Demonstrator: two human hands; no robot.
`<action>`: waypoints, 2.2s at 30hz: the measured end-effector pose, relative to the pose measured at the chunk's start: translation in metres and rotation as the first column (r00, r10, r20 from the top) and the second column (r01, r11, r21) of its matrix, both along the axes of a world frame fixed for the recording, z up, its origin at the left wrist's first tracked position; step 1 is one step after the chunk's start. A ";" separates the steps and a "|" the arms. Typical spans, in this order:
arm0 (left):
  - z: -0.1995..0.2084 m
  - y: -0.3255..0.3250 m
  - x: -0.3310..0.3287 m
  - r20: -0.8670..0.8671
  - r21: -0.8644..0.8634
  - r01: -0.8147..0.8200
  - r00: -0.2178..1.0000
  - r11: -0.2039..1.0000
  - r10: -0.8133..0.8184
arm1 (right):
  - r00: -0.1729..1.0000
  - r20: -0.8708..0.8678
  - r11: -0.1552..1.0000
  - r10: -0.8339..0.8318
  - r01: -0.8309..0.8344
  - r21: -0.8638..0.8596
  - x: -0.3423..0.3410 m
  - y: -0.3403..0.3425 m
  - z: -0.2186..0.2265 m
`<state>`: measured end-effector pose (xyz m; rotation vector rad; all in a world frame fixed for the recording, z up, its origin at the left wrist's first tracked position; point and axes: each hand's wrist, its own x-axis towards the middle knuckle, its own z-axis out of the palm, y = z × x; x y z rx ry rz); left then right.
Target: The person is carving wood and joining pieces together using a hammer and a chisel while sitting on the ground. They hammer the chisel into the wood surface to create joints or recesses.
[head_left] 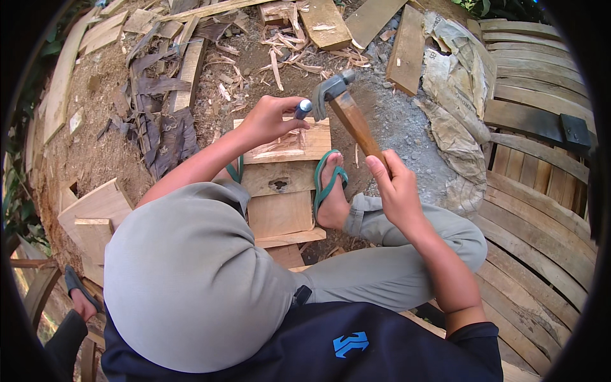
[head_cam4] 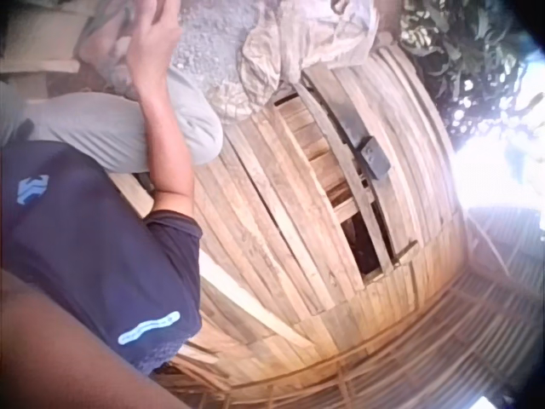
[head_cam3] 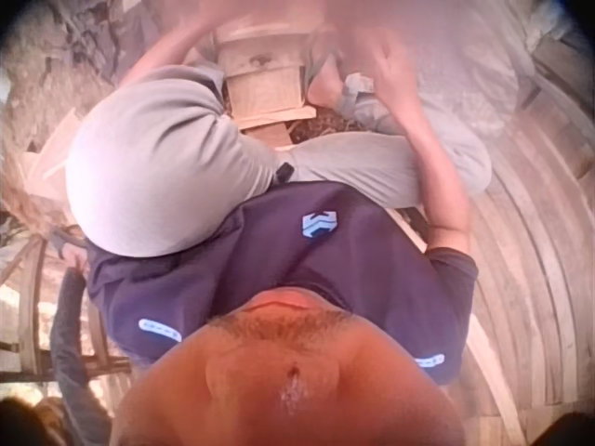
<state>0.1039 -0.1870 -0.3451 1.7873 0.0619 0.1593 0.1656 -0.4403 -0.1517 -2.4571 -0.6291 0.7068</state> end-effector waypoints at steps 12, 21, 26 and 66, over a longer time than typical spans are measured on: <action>0.004 0.002 0.027 -0.152 -0.103 -0.033 0.988 0.994 0.017 | 0.982 -0.190 0.990 -0.008 0.035 0.138 0.059 0.086 -0.055; -0.009 0.013 0.025 -0.220 -0.067 -0.016 0.976 0.998 0.001 | 0.976 -0.180 0.976 0.122 -0.085 0.199 0.086 0.158 -0.122; -0.025 0.035 0.045 -0.237 -0.274 -0.082 0.971 0.958 0.015 | 1.000 -0.010 0.980 0.011 -0.008 0.197 0.095 0.193 -0.144; 0.002 0.010 0.009 0.109 -0.240 0.232 0.971 0.943 -0.211 | 0.995 0.051 0.933 -0.080 0.057 0.356 0.013 0.109 -0.102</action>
